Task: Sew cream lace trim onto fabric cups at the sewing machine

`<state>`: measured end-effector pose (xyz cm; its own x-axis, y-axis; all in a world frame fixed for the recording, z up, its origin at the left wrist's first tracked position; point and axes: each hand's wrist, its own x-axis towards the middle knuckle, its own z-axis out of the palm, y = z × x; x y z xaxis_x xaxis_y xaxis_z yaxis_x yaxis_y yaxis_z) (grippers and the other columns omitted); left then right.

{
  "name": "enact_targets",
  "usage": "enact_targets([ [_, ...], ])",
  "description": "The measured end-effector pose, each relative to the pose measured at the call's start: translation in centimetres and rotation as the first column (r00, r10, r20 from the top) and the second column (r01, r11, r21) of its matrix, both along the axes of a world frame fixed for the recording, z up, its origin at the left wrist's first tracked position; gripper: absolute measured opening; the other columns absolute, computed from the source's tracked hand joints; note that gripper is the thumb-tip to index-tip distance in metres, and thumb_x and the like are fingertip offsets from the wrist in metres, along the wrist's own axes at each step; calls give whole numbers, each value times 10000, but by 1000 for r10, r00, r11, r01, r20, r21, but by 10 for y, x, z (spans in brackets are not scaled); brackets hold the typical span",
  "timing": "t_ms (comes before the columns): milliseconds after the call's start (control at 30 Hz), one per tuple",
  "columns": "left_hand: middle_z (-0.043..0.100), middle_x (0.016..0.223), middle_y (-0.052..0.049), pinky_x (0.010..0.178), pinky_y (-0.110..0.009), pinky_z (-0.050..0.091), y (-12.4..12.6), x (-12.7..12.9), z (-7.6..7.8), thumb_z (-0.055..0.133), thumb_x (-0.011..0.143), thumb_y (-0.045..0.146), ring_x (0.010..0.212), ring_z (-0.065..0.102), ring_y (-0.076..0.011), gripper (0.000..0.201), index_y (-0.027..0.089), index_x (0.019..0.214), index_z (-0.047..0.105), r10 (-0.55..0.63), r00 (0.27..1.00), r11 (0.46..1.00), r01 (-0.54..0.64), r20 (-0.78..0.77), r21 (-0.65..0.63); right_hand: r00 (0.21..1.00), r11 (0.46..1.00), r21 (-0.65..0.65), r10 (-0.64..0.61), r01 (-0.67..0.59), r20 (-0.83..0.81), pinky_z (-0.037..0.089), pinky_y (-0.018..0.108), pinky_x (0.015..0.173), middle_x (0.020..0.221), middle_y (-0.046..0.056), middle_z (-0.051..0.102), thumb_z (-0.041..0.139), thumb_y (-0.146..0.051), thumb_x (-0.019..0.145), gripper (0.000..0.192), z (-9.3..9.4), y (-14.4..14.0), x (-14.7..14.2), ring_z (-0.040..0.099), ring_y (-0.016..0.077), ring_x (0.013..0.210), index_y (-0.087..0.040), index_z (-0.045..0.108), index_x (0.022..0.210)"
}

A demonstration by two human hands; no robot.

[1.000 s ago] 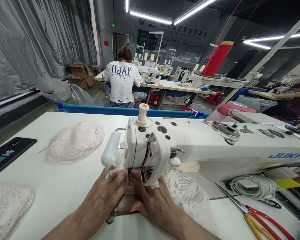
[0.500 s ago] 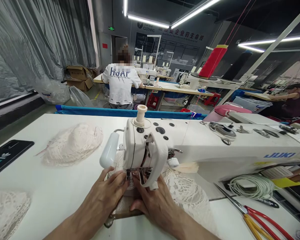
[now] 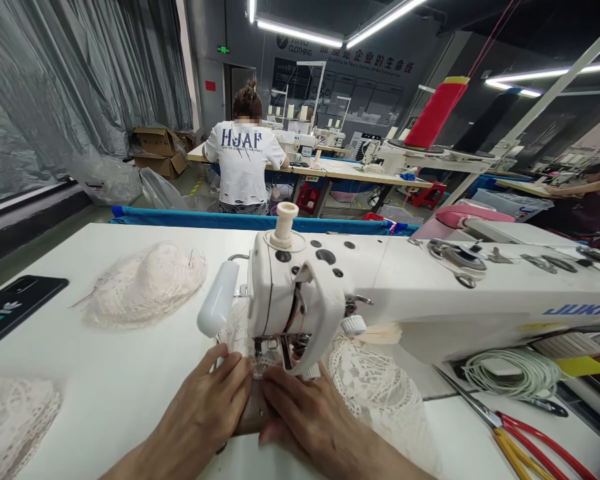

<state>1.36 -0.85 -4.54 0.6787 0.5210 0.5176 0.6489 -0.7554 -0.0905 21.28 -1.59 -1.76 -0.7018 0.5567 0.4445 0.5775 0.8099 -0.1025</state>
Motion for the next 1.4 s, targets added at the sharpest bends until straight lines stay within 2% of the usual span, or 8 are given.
enact_targets([
  [167,622,860,-76,925,-404,381,-6,3,7,476,838,31,890,558,-213,188,110,884,641,47,999,999,-47,-7,20,1000,1000,-27,13,-14,-14,400,385,851,899,94,644,326,-448,950,428,-2,2,-1,586,177,737,-108,584,975],
  [433,599,868,-48,915,-388,348,3,-2,-4,505,822,63,895,550,-194,122,124,867,601,8,999,999,-7,36,-35,999,1000,0,-2,2,-42,384,411,886,947,101,657,330,-443,951,416,-3,3,-1,586,176,741,-118,590,962],
  [700,616,970,-41,977,-402,281,9,-3,22,408,857,37,932,547,-175,237,170,961,574,66,998,997,-66,-8,-36,998,997,50,-63,64,-27,299,450,960,886,68,677,525,-411,887,325,-8,11,4,576,214,943,-152,560,1079],
  [900,595,781,-2,982,-438,256,22,-5,21,366,852,0,804,556,-163,276,187,825,567,49,998,997,-47,33,-60,991,992,31,-118,120,-57,292,423,927,832,40,655,537,-415,880,279,-10,14,5,568,201,872,-181,583,1025],
  [1067,614,822,-28,883,-387,348,27,-6,27,347,876,-8,755,570,-155,267,151,877,562,56,998,998,-56,1,3,989,988,62,-137,140,-48,279,431,909,880,64,653,518,-431,886,322,-10,14,1,555,215,877,-158,564,1051],
  [1167,645,913,-50,847,-368,365,14,-12,33,356,856,-42,741,582,-152,283,146,866,567,79,997,997,-79,-16,27,992,988,99,-118,122,-39,310,406,853,962,84,640,495,-481,882,377,-8,8,-4,548,209,848,-147,557,1045],
  [1300,668,991,-77,826,-375,374,-28,-28,32,345,799,-90,722,584,-171,343,148,805,592,165,979,983,-154,-118,102,998,994,94,-62,63,-13,333,359,731,949,77,620,466,-539,873,412,-3,-4,-11,525,205,814,-153,569,973],
  [1400,678,988,-98,813,-396,368,-69,-41,25,381,822,-5,724,570,-205,290,163,805,617,193,970,977,-175,-148,124,1000,993,120,13,-14,9,323,334,676,894,67,607,415,-334,942,244,0,-12,-15,504,192,789,-148,571,914],
])
